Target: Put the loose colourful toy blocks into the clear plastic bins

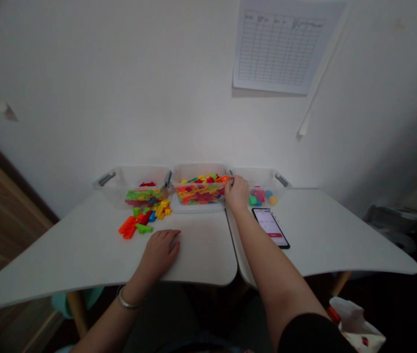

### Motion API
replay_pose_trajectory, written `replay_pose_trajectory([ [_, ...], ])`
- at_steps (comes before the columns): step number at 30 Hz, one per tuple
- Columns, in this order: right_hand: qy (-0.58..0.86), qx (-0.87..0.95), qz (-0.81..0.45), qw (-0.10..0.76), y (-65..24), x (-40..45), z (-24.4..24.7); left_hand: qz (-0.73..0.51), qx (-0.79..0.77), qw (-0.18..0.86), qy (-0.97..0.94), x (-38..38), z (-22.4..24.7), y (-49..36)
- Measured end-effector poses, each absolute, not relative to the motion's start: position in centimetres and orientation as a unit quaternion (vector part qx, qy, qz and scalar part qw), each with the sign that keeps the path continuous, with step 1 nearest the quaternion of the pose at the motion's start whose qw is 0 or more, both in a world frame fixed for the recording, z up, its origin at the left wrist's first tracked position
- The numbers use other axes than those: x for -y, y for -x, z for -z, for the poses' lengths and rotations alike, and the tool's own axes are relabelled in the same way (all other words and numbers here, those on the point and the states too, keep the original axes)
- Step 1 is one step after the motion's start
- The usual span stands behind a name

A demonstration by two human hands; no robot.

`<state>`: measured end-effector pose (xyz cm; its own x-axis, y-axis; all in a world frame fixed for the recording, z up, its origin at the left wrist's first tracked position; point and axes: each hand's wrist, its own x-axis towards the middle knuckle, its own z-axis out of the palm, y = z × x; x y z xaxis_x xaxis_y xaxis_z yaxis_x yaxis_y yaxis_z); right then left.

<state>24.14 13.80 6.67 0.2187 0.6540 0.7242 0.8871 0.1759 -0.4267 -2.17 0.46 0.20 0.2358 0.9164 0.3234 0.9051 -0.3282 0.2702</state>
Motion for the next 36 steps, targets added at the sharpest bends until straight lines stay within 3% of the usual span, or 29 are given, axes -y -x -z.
replay_pose_trajectory([
  [11,0.537,0.723,0.155,0.407,-23.3,-13.4,-5.6,-0.215,-0.573,0.013,-0.791,-0.4,-0.6,2.1],
  [24,0.49,0.682,0.068,0.538,-19.3,-9.8,-2.8,-0.228,-0.567,-0.001,-0.791,-0.6,-0.1,2.1],
  [27,0.485,0.721,0.017,0.495,-17.7,-7.9,-0.3,-0.233,-0.562,-0.001,-0.794,-0.6,0.1,2.1],
  [30,0.515,0.761,-0.045,0.393,-16.8,-6.3,1.3,-0.239,-0.559,-0.001,-0.794,-0.6,0.2,2.1],
  [33,0.521,0.802,-0.074,0.284,-16.5,-5.0,1.3,-0.242,-0.561,-0.003,-0.792,-0.8,0.4,2.1],
  [36,0.509,0.823,-0.088,0.235,-16.5,-4.4,0.5,-0.253,-0.565,-0.009,-0.785,-1.0,0.5,2.0],
])
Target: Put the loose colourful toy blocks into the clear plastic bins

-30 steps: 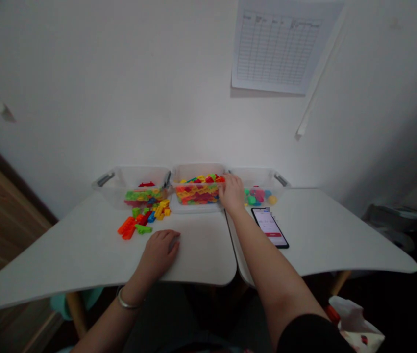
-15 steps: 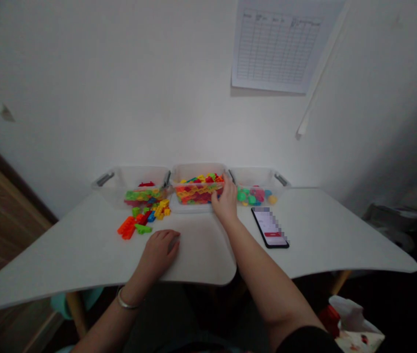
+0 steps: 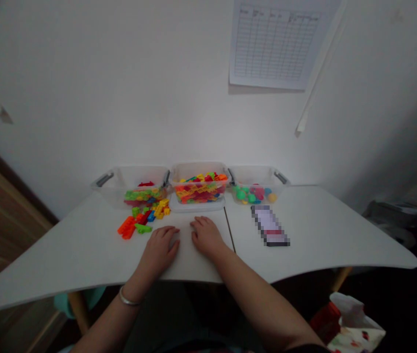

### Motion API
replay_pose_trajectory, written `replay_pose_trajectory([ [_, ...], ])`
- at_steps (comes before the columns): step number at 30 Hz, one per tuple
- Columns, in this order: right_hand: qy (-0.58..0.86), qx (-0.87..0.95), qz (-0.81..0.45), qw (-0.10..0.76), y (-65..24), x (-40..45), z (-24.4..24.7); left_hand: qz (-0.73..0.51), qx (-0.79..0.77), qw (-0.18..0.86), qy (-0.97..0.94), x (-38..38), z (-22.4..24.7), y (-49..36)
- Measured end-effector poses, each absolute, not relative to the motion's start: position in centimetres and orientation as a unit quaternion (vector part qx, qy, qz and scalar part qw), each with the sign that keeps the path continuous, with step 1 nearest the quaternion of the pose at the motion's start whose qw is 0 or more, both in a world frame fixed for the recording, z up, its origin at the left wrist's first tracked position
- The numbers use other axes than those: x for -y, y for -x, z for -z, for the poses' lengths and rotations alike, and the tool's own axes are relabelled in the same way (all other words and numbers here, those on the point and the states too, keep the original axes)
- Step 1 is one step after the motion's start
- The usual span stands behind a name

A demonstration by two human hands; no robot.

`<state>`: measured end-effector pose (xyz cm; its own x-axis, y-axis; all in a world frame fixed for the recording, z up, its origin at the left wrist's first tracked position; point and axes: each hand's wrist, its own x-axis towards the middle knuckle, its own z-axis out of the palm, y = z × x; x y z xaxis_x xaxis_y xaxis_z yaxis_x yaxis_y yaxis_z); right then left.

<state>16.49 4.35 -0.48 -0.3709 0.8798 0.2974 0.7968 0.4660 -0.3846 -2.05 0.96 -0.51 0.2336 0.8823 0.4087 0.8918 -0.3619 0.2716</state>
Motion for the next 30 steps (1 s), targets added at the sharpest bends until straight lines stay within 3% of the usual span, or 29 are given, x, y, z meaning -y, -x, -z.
replay_pose_trajectory([
  [5,0.51,0.824,-0.099,0.226,-16.7,-4.3,-0.2,0.258,0.588,0.055,0.764,-1.3,-0.3,2.5],
  [12,0.511,0.823,-0.107,0.224,-16.9,-4.2,-0.3,0.173,0.704,0.125,0.677,-2.7,-3.5,5.6],
  [16,0.51,0.823,-0.104,0.225,-16.9,-4.1,-0.4,0.138,0.774,0.032,0.618,-4.5,-4.0,8.1],
  [25,0.507,0.824,-0.107,0.229,-17.0,-4.1,-0.3,0.078,0.748,0.042,0.658,-4.7,-2.3,7.2],
  [30,0.504,0.823,-0.111,0.236,-17.0,-4.1,-0.3,0.108,0.731,0.041,0.673,-3.9,-1.4,5.1],
])
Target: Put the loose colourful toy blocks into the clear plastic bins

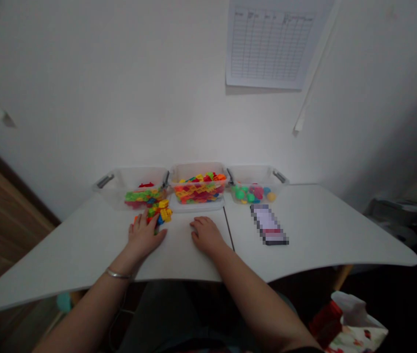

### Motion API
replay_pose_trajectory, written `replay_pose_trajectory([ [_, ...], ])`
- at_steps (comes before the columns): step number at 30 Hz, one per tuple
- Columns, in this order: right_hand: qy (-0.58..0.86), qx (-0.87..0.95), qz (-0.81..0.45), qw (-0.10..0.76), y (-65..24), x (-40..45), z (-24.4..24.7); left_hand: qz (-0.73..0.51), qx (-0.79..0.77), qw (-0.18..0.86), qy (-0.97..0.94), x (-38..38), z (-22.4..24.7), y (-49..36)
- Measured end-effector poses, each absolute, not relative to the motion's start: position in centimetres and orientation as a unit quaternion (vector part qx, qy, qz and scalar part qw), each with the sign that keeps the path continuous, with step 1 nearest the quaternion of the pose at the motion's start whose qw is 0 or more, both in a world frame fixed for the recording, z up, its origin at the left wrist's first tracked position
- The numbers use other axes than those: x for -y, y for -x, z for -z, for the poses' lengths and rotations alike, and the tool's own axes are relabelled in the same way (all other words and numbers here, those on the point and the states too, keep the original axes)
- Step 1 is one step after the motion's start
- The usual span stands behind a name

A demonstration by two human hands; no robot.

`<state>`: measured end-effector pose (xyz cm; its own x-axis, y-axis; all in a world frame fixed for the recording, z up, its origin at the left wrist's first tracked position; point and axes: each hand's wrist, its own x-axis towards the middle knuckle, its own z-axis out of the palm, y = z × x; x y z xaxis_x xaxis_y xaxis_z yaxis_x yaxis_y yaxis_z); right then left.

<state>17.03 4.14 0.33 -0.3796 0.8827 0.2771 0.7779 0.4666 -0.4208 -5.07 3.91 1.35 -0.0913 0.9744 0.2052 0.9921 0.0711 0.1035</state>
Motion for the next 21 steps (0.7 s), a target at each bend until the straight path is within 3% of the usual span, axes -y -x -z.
replay_pose_trajectory([
  [14,0.463,0.811,-0.127,0.334,-16.9,-4.6,0.5,0.26,0.613,-0.02,0.746,-5.4,1.6,0.3],
  [19,0.465,0.814,-0.11,0.331,-17.0,-4.5,0.5,0.275,0.568,-0.084,0.771,-6.3,-0.7,1.1],
  [21,0.465,0.818,-0.108,0.32,-17.0,-4.3,0.3,0.291,0.56,-0.054,0.774,-6.8,-2.2,2.4],
])
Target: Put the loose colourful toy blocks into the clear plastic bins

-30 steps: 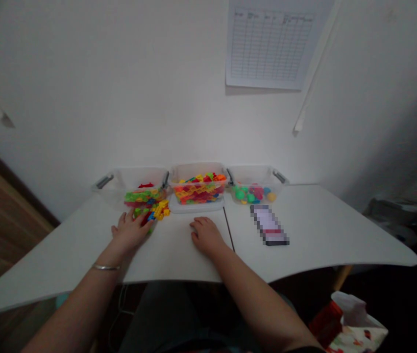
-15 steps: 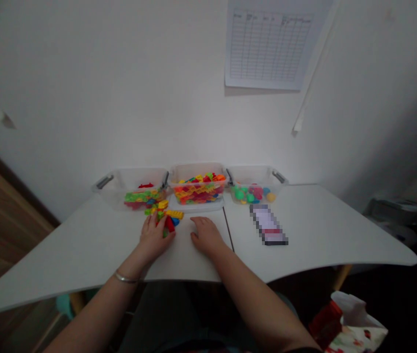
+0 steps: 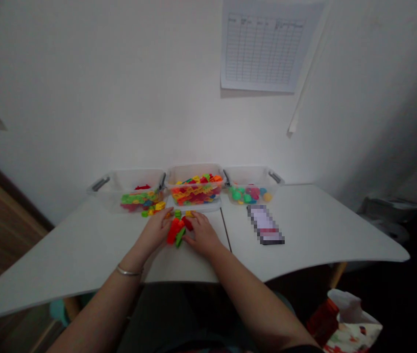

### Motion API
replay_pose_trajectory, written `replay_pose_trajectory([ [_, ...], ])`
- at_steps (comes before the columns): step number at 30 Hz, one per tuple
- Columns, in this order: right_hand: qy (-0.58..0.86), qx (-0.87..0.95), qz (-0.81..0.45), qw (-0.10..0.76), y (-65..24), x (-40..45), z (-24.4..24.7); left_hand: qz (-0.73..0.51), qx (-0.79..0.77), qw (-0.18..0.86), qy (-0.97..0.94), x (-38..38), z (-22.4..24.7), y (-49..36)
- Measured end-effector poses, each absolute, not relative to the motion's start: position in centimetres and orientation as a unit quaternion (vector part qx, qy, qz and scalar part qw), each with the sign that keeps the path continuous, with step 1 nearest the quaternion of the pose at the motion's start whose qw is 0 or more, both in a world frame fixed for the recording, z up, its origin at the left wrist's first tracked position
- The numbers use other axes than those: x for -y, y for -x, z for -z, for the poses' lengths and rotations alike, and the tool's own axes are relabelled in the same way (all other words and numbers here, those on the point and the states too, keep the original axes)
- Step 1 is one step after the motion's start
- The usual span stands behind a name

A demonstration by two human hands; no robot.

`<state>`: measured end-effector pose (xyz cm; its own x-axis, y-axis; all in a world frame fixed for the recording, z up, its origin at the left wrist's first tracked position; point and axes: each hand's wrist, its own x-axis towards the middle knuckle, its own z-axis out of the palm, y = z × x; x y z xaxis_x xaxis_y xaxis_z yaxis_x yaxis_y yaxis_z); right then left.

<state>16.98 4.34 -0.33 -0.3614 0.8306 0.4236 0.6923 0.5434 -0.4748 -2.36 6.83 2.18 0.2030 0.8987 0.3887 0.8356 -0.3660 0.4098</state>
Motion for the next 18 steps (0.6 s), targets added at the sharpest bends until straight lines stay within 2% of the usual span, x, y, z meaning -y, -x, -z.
replay_pose_trajectory([
  [4,0.455,0.833,-0.098,0.298,-16.9,-4.2,0.1,-0.256,-0.591,-0.033,-0.764,-8.3,-4.0,4.8],
  [10,0.43,0.852,-0.085,0.286,-17.0,-4.1,-0.1,-0.169,-0.594,-0.031,-0.786,-9.5,-3.8,5.6],
  [18,0.429,0.859,-0.074,0.27,-17.0,-3.9,-0.6,-0.091,-0.646,-0.113,-0.749,-8.7,-3.7,4.3],
])
